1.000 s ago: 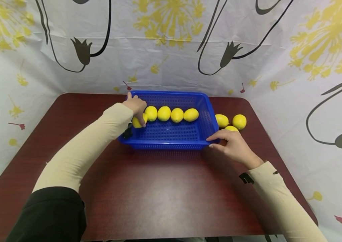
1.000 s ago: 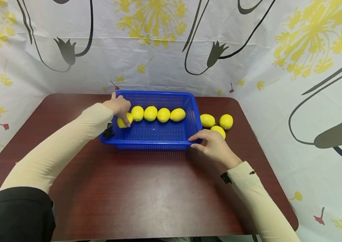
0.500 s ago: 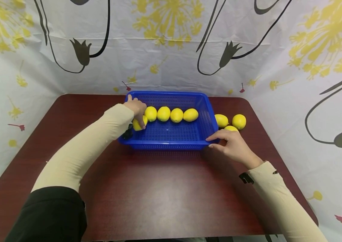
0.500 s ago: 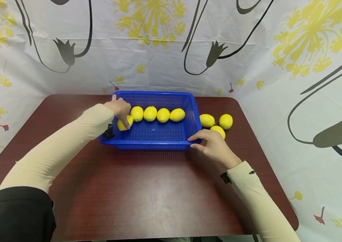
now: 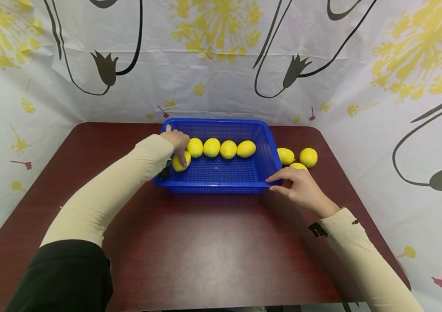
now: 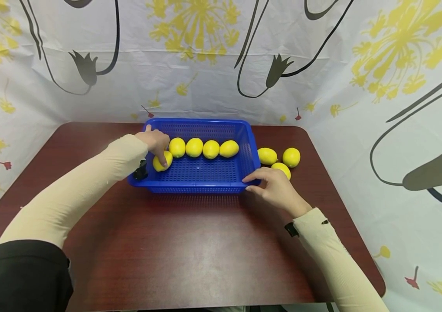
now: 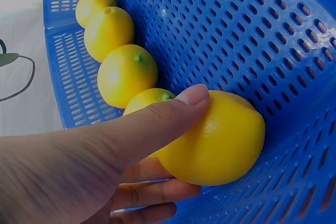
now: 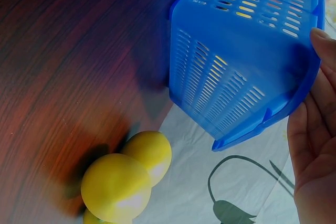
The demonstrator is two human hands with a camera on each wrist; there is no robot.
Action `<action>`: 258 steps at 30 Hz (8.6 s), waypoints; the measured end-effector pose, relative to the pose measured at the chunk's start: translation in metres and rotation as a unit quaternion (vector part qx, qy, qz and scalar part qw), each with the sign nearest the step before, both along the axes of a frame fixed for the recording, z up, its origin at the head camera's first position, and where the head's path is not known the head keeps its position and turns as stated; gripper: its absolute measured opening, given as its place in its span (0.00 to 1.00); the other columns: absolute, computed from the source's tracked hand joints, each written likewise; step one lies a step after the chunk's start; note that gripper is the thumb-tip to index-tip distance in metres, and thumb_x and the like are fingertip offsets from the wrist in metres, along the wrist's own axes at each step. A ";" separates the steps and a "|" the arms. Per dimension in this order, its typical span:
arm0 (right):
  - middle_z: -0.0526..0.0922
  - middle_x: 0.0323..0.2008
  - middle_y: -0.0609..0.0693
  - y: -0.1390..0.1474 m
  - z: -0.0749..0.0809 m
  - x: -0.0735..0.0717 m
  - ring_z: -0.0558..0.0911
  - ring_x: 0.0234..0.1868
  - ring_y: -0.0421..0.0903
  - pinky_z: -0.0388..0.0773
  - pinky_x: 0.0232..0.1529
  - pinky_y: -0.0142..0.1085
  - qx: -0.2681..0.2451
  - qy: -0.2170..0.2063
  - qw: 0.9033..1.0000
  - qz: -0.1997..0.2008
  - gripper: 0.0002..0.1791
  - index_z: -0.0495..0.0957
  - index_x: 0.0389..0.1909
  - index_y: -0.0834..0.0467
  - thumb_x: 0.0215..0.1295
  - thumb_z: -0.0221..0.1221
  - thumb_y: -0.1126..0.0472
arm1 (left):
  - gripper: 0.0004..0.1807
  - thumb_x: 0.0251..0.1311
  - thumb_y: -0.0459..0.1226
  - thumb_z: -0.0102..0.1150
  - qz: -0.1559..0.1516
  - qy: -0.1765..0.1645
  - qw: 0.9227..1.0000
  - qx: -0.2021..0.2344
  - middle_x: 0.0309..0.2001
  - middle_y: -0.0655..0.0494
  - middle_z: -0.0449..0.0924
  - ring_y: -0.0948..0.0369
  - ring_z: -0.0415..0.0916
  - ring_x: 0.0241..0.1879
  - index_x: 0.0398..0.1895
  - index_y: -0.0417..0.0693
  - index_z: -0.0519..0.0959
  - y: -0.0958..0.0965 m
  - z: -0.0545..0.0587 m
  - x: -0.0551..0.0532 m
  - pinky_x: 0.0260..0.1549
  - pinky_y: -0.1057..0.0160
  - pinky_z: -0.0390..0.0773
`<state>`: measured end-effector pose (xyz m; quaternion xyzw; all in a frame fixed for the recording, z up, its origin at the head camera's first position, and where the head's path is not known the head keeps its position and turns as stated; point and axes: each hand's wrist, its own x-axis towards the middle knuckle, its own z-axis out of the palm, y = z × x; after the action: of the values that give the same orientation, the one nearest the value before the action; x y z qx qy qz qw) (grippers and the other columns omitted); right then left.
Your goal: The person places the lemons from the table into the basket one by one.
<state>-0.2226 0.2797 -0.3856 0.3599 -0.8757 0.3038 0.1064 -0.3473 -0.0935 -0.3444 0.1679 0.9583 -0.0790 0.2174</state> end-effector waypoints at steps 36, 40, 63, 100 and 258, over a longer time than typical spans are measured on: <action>0.88 0.38 0.41 -0.001 0.003 0.004 0.75 0.32 0.46 0.73 0.29 0.37 0.007 -0.017 1.000 -0.020 0.15 0.89 0.42 0.52 0.54 0.74 0.68 | 0.26 0.64 0.42 0.68 -0.047 0.033 0.985 0.161 0.58 0.38 0.78 0.46 0.75 0.58 0.59 0.35 0.79 -0.041 0.069 -0.005 0.58 0.48 0.74; 0.87 0.38 0.41 -0.002 0.003 0.004 0.74 0.30 0.44 0.72 0.28 0.34 0.007 -0.018 1.000 -0.021 0.14 0.89 0.42 0.52 0.54 0.74 0.68 | 0.24 0.65 0.42 0.68 -0.056 0.050 0.981 0.179 0.57 0.39 0.79 0.46 0.75 0.57 0.58 0.36 0.79 -0.050 0.072 -0.002 0.58 0.48 0.74; 0.88 0.39 0.43 -0.006 0.004 0.006 0.77 0.36 0.42 0.75 0.35 0.43 0.017 -0.018 0.999 -0.037 0.14 0.89 0.42 0.54 0.54 0.74 0.68 | 0.26 0.64 0.37 0.68 -0.109 0.222 0.928 0.277 0.60 0.41 0.77 0.45 0.71 0.62 0.63 0.38 0.77 -0.092 0.044 0.050 0.63 0.44 0.69; 0.87 0.37 0.42 -0.006 0.004 0.006 0.76 0.33 0.49 0.73 0.31 0.40 0.015 -0.010 0.999 -0.041 0.15 0.90 0.42 0.53 0.53 0.75 0.68 | 0.21 0.64 0.44 0.68 -0.240 0.339 0.814 0.406 0.50 0.47 0.82 0.52 0.78 0.50 0.53 0.37 0.82 -0.112 -0.044 0.151 0.48 0.51 0.81; 0.83 0.40 0.59 0.073 -0.026 -0.069 0.78 0.36 0.57 0.76 0.42 0.51 0.227 -0.122 0.951 -0.170 0.37 0.77 0.56 0.69 0.49 0.78 0.53 | 0.18 0.47 0.25 0.76 -0.180 0.390 0.772 0.469 0.44 0.50 0.85 0.52 0.78 0.48 0.45 0.40 0.87 -0.101 -0.075 0.155 0.50 0.56 0.77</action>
<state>-0.2913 0.3530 -0.4111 0.1804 -0.9761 0.1163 -0.0351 -0.1920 -0.1946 -0.4192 0.3730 0.8311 0.2844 -0.2987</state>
